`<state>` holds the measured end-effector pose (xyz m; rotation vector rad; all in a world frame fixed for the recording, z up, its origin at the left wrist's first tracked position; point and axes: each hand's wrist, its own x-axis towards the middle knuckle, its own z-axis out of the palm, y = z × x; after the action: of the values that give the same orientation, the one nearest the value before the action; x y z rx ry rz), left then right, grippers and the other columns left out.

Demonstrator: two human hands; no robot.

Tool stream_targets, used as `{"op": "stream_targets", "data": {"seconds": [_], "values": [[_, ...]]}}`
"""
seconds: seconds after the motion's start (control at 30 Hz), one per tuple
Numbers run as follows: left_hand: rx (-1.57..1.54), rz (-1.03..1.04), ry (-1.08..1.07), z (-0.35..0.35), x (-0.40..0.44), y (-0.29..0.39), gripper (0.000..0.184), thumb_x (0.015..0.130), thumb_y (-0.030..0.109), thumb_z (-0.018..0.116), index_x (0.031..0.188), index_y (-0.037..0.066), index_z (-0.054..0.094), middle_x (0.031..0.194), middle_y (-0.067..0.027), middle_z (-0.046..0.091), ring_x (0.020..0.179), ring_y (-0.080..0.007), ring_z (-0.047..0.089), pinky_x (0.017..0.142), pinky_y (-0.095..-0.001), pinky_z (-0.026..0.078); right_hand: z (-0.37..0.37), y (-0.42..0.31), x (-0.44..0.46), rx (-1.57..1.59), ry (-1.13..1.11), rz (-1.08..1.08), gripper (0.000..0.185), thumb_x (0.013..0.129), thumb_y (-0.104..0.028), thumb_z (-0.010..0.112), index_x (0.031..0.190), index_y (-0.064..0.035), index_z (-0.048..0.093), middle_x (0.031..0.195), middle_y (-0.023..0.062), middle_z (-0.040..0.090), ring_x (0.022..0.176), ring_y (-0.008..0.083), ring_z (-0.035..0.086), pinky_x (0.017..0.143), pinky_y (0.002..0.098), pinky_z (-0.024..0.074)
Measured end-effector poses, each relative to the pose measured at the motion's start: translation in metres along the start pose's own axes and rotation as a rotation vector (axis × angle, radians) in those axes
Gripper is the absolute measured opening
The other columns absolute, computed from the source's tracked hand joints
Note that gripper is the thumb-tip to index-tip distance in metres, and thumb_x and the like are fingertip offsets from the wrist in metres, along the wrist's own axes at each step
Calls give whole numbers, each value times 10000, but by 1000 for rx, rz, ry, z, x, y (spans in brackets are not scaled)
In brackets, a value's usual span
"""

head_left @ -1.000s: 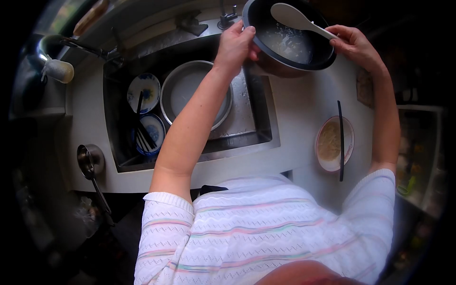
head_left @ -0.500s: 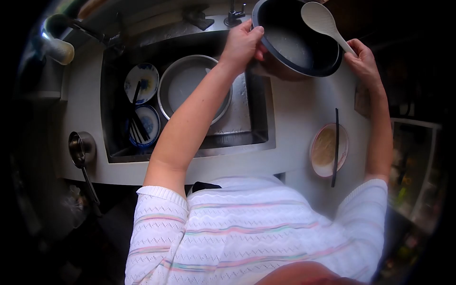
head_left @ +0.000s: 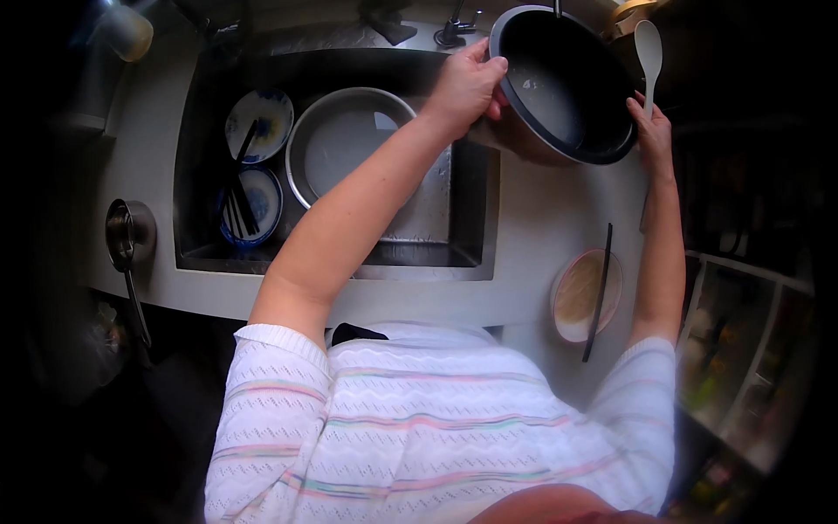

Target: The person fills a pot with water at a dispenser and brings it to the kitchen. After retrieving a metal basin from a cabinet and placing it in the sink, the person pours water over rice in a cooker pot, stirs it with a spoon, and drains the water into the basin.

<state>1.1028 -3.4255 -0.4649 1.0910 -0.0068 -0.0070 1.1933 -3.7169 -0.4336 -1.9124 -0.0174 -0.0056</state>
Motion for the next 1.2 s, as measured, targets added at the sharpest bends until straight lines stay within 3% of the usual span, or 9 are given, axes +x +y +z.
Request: {"op": "stream_targets", "data": {"seconds": [0.4, 0.7, 0.83, 0.97, 1.2], "values": [[0, -40, 85, -33, -21, 0, 238, 910, 124, 434, 1066, 15, 577, 616, -13, 589, 395, -58, 483, 378, -165, 405, 28, -46, -49, 115, 36, -31, 342, 807, -136, 647, 1100, 14, 552, 684, -16, 579, 465, 26, 464, 377, 159, 317], [-110, -169, 120, -31, -88, 11, 225, 922, 145, 416, 1017, 5, 564, 655, -35, 607, 404, -63, 478, 413, -191, 430, 36, -91, -89, 119, -45, -54, 300, 817, -117, 632, 1078, 16, 568, 728, 3, 614, 492, 3, 492, 377, 131, 334], [-206, -230, 206, -29, -120, 3, 195, 880, 111, 394, 823, 8, 550, 605, -43, 548, 412, -83, 455, 408, -213, 412, 43, -108, -105, 21, -104, -17, 315, 820, -129, 631, 1087, 22, 561, 720, 14, 617, 470, 6, 493, 354, 132, 326], [-251, -311, 206, -36, -146, -7, 263, 932, 157, 387, 1085, 1, 532, 670, -19, 599, 393, -49, 429, 407, -194, 395, 51, -112, -113, -41, -208, -13, 338, 820, -143, 633, 1101, 27, 553, 694, 14, 609, 442, 8, 478, 336, 130, 315], [-316, -390, 245, -44, -173, -19, 257, 936, 168, 363, 1062, 25, 535, 664, -6, 578, 385, -37, 381, 414, -204, 388, 74, -128, -121, -127, -364, 31, 400, 815, -172, 644, 1134, 41, 530, 668, -18, 578, 428, 4, 451, 329, 131, 322]]}}
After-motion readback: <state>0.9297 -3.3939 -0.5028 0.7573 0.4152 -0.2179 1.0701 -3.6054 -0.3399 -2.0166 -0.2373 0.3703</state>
